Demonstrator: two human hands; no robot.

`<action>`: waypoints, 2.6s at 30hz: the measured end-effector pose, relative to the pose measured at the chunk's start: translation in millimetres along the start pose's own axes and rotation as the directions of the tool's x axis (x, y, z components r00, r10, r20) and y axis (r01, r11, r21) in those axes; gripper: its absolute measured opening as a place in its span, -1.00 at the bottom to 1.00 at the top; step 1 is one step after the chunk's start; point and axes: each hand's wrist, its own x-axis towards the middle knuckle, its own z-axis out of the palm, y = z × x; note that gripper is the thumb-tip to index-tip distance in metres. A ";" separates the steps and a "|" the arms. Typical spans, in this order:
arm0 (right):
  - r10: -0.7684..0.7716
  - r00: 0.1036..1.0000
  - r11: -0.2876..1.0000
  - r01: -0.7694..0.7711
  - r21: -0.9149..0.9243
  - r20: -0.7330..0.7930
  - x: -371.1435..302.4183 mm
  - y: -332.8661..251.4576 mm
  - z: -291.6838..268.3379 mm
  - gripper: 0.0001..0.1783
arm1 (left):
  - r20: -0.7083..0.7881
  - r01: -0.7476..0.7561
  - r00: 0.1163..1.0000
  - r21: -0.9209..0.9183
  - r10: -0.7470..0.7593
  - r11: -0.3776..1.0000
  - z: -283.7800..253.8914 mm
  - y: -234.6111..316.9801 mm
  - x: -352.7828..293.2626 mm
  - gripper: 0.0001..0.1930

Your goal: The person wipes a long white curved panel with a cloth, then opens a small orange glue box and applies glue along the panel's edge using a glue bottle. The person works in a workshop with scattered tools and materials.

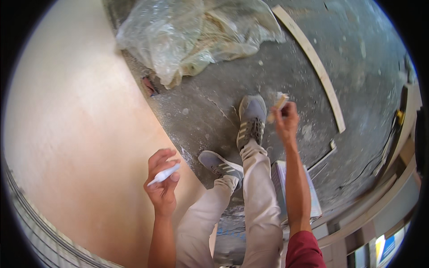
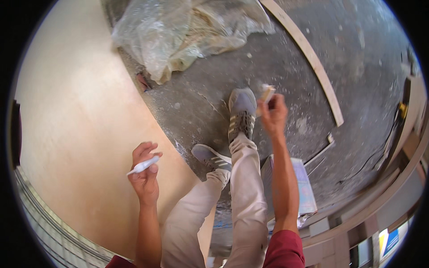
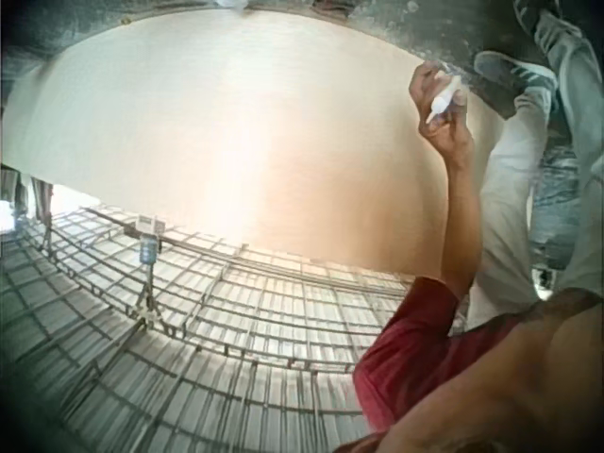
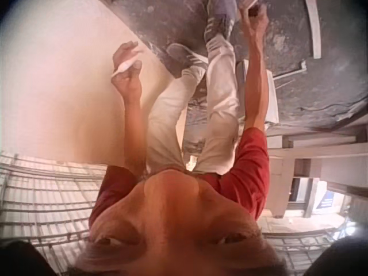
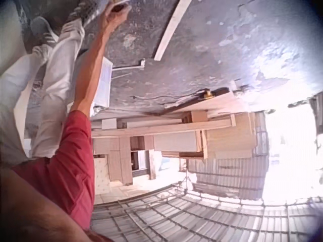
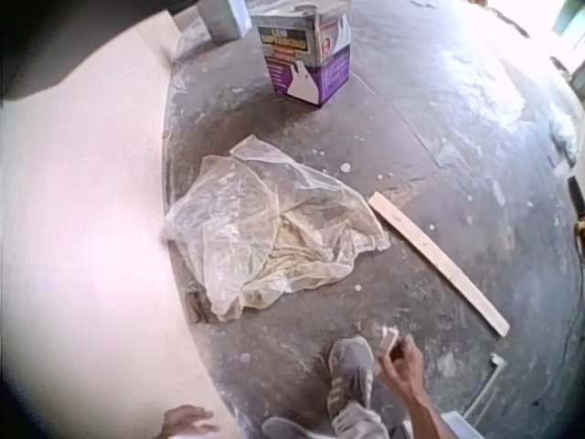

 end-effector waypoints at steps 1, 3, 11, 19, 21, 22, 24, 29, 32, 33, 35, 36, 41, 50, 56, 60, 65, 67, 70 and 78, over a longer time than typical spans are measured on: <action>-0.090 0.986 0.985 0.066 0.160 0.144 3.2 -51.5 28.0 -0.74 | -0.012 -0.001 1.000 -0.015 0.001 1.000 0.9 2.5 5.8 -0.73; -0.108 0.879 0.944 -0.056 0.326 0.465 -1.5 -137.7 66.3 -0.74 | -0.013 -0.002 1.000 -0.069 0.001 0.998 3.0 7.4 22.6 -0.78; -0.116 0.341 0.946 -0.249 0.209 0.933 -28.4 -270.0 141.0 -0.80 | -0.164 0.144 0.972 -0.153 -0.169 0.978 -35.0 1.3 13.0 -0.74; 0.028 0.763 1.000 -0.018 -0.021 0.646 68.2 -187.3 199.4 -0.74 | -0.451 0.179 0.835 -0.318 -0.314 0.931 -45.1 13.1 -35.6 -0.72; -0.281 0.844 0.913 0.382 -0.142 0.458 98.4 -160.8 214.5 -0.78 | -0.491 0.209 0.794 -0.334 -0.358 0.919 -40.9 5.7 -47.8 -0.70; -0.302 0.848 0.864 0.436 -0.250 0.435 117.3 -150.7 220.5 -0.79 | -0.501 0.223 0.778 -0.343 -0.379 0.912 -39.3 -0.5 -48.4 -0.68; -0.342 0.853 0.724 0.506 -0.468 0.394 150.8 -132.6 232.1 -0.79 | -0.537 0.241 0.760 -0.288 -0.365 0.927 -32.9 -19.8 -42.1 -0.66; -0.143 0.772 0.395 0.618 -0.680 0.619 173.1 -153.1 266.3 -0.69 | -0.624 0.374 0.693 -0.117 -0.361 0.920 -4.0 -102.9 -6.0 -0.62; -0.123 0.758 0.319 0.641 -0.698 0.641 178.3 -166.9 280.1 -0.65 | -0.549 0.319 0.784 -0.044 -0.289 0.947 16.8 -162.3 18.8 -0.64; -0.139 0.753 0.307 0.650 -0.695 0.643 179.1 -168.6 286.2 -0.65 | -0.520 0.296 0.814 -0.016 -0.260 0.955 23.3 -178.3 22.9 -0.65; -0.207 0.726 0.415 0.672 -0.613 0.656 186.8 -174.6 298.6 -0.63 | -0.500 0.285 0.833 0.025 -0.234 0.958 34.7 -213.9 29.4 -0.63; -0.239 0.714 0.468 0.679 -0.566 0.658 189.8 -177.7 304.2 -0.62 | -0.490 0.279 0.843 0.047 -0.222 0.959 40.4 -229.1 30.2 -0.61; -0.519 0.494 0.703 0.711 0.020 0.698 203.0 -201.7 324.0 -0.53 | -0.454 0.205 0.887 0.227 -0.083 0.952 63.0 -262.3 44.9 -0.64; -0.339 0.518 0.229 0.855 -0.465 0.786 194.3 -196.7 356.6 -0.67 | -0.389 0.124 0.921 0.270 -0.010 0.955 69.8 -273.1 40.9 -0.74; -0.280 0.313 -0.107 0.929 -0.353 0.908 188.8 -180.9 366.6 -0.68 | -0.331 0.103 0.943 0.318 0.008 0.943 70.3 -277.2 35.6 -0.74; -0.132 0.354 -0.134 0.919 -0.370 0.926 176.4 -176.3 372.0 -0.75 | -0.299 0.132 0.953 0.291 -0.041 0.947 70.5 -280.9 28.8 -0.70; -0.296 0.283 -0.134 0.933 -0.333 0.912 172.1 -159.4 363.2 -0.78 | -0.269 0.229 0.948 0.216 -0.167 0.949 74.5 -279.8 16.9 -0.66; -0.232 0.318 -0.134 0.926 -0.354 0.919 168.2 -157.6 359.0 -0.77 | -0.300 0.228 0.938 0.152 -0.175 0.962 76.0 -275.4 11.0 -0.64; -0.307 0.282 -0.154 0.928 -0.340 0.909 157.3 -150.3 350.7 -0.76 | -0.326 0.195 0.934 0.128 -0.144 0.973 74.4 -269.5 -3.1 -0.68; -0.420 0.671 0.391 0.742 -0.545 0.612 151.6 -147.2 314.2 -0.78 | -0.512 0.268 0.793 -0.191 -0.328 0.944 49.9 -168.3 -34.1 -0.77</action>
